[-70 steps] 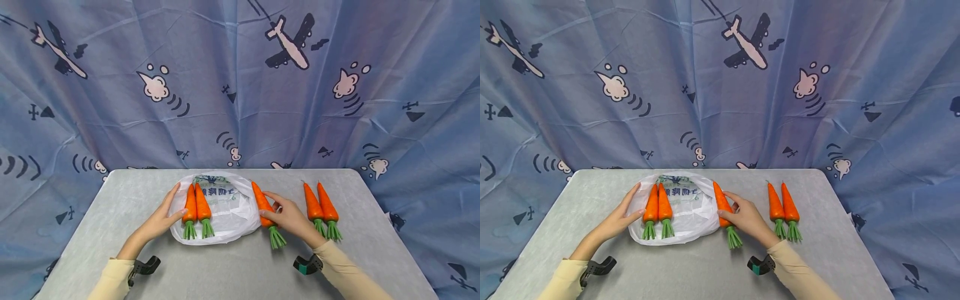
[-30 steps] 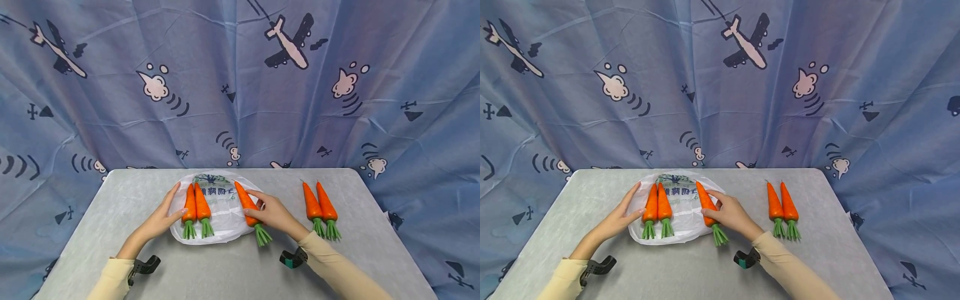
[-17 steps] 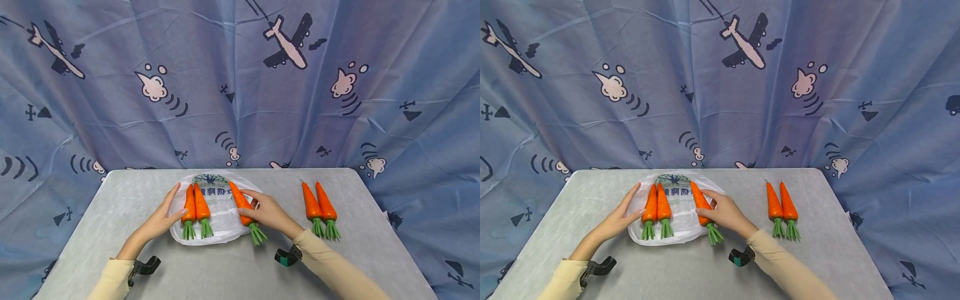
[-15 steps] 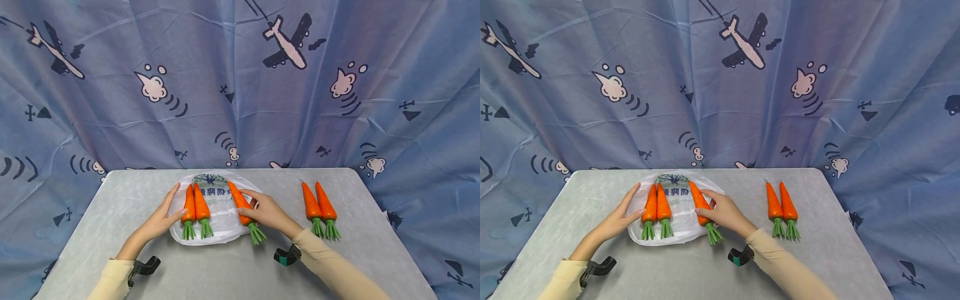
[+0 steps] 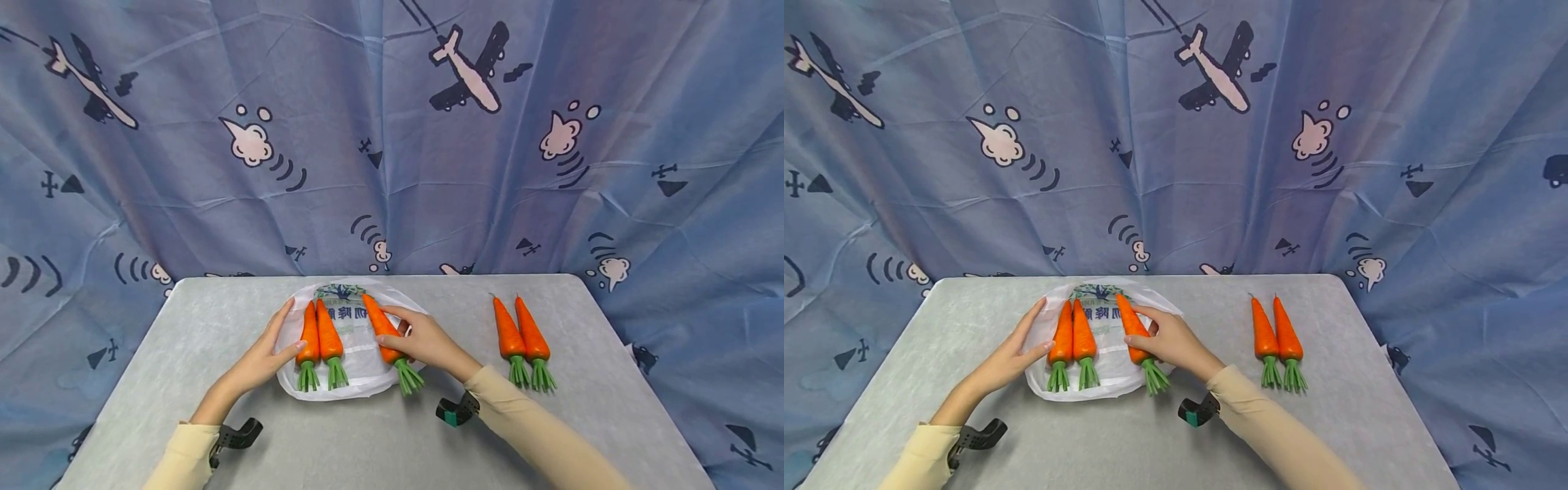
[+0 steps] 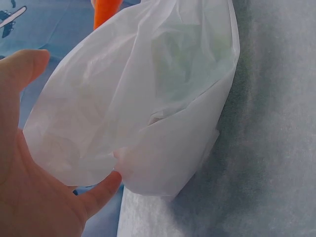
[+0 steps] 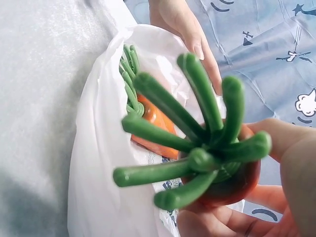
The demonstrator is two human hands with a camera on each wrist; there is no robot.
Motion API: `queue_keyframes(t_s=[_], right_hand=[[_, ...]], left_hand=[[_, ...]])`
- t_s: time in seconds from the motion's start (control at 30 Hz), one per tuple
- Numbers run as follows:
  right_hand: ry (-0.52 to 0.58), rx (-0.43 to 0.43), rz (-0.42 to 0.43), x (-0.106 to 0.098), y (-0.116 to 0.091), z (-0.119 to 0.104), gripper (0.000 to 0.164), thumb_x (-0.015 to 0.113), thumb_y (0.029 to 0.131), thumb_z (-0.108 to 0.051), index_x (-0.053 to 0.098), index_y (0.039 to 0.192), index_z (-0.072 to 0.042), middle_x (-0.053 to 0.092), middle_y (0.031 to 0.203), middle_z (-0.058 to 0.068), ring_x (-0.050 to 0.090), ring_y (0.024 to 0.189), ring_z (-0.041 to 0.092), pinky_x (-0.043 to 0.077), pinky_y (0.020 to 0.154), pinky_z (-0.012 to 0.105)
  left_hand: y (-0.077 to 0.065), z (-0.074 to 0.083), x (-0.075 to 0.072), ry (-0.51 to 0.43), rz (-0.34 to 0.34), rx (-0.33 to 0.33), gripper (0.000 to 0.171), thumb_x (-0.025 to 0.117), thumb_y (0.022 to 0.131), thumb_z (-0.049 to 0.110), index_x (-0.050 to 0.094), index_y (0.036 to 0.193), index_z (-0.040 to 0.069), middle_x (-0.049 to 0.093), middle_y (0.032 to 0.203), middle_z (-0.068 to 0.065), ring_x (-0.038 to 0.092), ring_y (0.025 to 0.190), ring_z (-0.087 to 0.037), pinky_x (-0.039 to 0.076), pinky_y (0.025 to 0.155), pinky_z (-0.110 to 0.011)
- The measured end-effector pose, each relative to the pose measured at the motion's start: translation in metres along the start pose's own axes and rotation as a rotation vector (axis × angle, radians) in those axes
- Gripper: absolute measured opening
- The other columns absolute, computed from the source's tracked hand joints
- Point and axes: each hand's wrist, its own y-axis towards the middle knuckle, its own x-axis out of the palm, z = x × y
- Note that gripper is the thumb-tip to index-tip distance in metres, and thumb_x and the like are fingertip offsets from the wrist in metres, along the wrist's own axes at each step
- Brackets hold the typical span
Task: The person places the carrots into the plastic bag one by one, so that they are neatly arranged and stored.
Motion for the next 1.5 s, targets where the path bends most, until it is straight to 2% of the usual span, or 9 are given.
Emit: queue_keyframes(t_s=[0.33,0.6,0.73,1.0,1.23,1.5], right_hand=[[-0.007,-0.028,-0.034,0.005,0.012,-0.001,0.062,0.075,0.086,-0.034,0.053,0.144,-0.024,0.053,0.075,0.005,0.049,0.043,0.013,0.057,0.051,0.046],[0.006,-0.008,-0.047,0.009,0.020,-0.006,0.062,0.075,0.086,-0.034,0.053,0.143,-0.023,0.055,0.077,0.006,0.053,0.045,0.018,0.058,0.054,0.046],[0.015,-0.001,-0.061,0.011,0.023,-0.007,0.063,0.075,0.086,-0.037,0.053,0.143,-0.023,0.054,0.077,0.007,0.056,0.045,0.021,0.058,0.052,0.045],[-0.058,-0.018,-0.082,0.016,0.036,-0.013,0.064,0.073,0.087,-0.040,0.050,0.146,-0.026,0.054,0.070,0.004,0.052,0.044,0.013,0.053,0.047,0.033],[-0.055,-0.005,-0.100,0.022,0.044,-0.017,0.065,0.073,0.088,-0.039,0.049,0.147,-0.028,0.049,0.065,0.000,0.051,0.042,0.014,0.058,0.056,0.048],[-0.090,0.004,-0.111,0.027,0.052,-0.018,0.067,0.073,0.087,-0.042,0.047,0.148,-0.029,0.047,0.058,-0.001,0.050,0.042,0.014,0.055,0.050,0.038]], left_hand=[[-0.001,0.001,0.000,0.004,0.002,-0.003,0.085,0.061,0.098,0.035,0.004,0.161,0.028,0.005,0.167,-0.019,0.008,0.152,-0.049,0.012,0.115,-0.074],[0.001,0.002,0.000,-0.004,0.007,0.037,0.085,0.060,0.099,0.031,0.004,0.161,0.022,0.004,0.167,-0.019,0.008,0.152,-0.048,0.012,0.117,-0.072],[0.001,0.002,0.001,-0.001,0.014,0.051,0.086,0.061,0.098,0.029,0.004,0.161,0.019,0.006,0.167,-0.020,0.009,0.152,-0.047,0.012,0.118,-0.071],[0.002,0.002,0.002,-0.015,0.013,0.037,0.086,0.062,0.098,0.029,0.004,0.161,0.022,0.005,0.167,-0.019,0.008,0.152,-0.047,0.011,0.118,-0.071],[0.002,0.000,0.003,-0.004,0.006,0.036,0.086,0.061,0.098,0.031,0.003,0.161,0.024,0.004,0.168,-0.018,0.008,0.152,-0.047,0.012,0.118,-0.072],[0.003,0.003,0.002,-0.014,-0.002,0.025,0.086,0.061,0.098,0.031,0.003,0.161,0.024,0.004,0.167,-0.018,0.008,0.152,-0.047,0.012,0.118,-0.072]])
